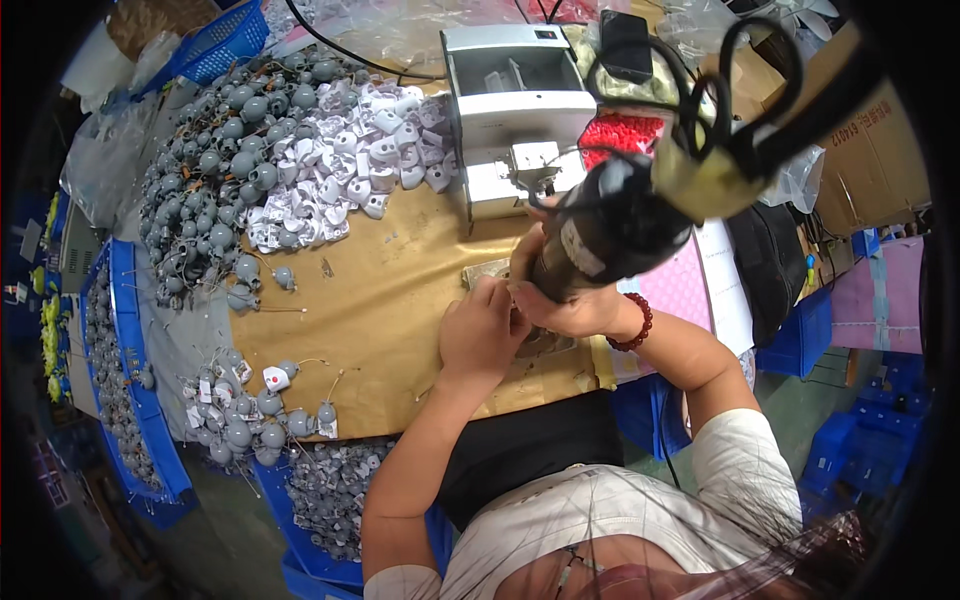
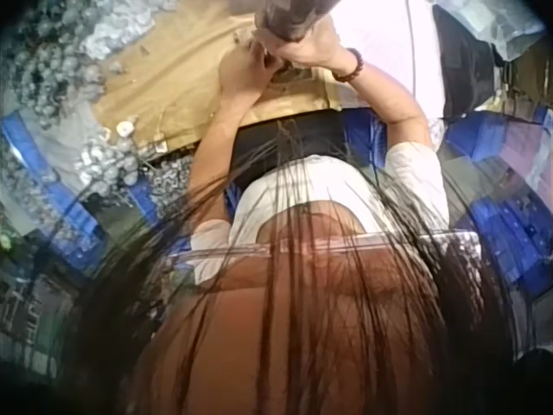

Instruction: Assembling small plastic toy components by joining spherical halves and using an electric screwdriver to secure them.

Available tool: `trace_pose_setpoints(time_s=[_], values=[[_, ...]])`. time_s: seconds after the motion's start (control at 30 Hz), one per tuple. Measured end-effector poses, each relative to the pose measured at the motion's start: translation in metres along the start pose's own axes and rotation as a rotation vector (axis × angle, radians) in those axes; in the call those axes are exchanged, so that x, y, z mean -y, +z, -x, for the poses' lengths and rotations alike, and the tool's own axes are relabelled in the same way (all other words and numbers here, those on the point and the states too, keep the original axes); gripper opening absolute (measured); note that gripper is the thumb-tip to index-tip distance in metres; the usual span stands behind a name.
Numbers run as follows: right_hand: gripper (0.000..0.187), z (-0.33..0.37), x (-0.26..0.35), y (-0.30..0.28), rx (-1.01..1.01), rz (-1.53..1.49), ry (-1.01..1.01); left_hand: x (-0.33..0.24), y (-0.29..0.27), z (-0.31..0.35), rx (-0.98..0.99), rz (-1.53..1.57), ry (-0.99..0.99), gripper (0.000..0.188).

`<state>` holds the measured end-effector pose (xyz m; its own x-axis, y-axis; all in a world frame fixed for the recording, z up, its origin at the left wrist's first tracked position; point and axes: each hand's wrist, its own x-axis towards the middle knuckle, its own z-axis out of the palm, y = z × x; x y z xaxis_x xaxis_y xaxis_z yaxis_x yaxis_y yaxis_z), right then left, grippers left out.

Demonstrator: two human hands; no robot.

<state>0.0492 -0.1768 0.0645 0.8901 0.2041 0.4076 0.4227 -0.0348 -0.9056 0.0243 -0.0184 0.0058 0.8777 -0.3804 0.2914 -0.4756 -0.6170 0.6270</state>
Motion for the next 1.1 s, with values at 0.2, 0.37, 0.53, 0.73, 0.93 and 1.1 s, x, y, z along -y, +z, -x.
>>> trace_pose_setpoints(time_s=[0.2,0.37,0.53,0.73,0.93,1.1], values=[[0.071,0.007,-0.001,-0.005,0.209,0.310,-0.283,-0.003,-0.008,-0.001,-0.065,0.084,0.006,0.035],[0.066,0.016,-0.009,-0.009,0.269,0.781,-0.562,-0.004,-0.007,-0.002,-0.039,0.099,-0.033,0.032],[0.050,0.007,-0.010,-0.010,0.301,1.010,-0.707,-0.001,-0.007,0.000,-0.018,0.105,-0.068,0.034],[0.047,0.014,-0.012,-0.009,0.254,0.579,-0.401,-0.007,-0.008,-0.003,0.022,0.096,-0.076,0.036],[0.026,0.009,-0.004,-0.016,0.370,0.837,-0.584,-0.004,-0.008,0.000,0.029,0.085,-0.111,0.040],[0.033,0.011,-0.009,-0.012,0.193,0.690,-0.488,-0.002,-0.009,-0.002,0.032,0.063,-0.048,0.043]])
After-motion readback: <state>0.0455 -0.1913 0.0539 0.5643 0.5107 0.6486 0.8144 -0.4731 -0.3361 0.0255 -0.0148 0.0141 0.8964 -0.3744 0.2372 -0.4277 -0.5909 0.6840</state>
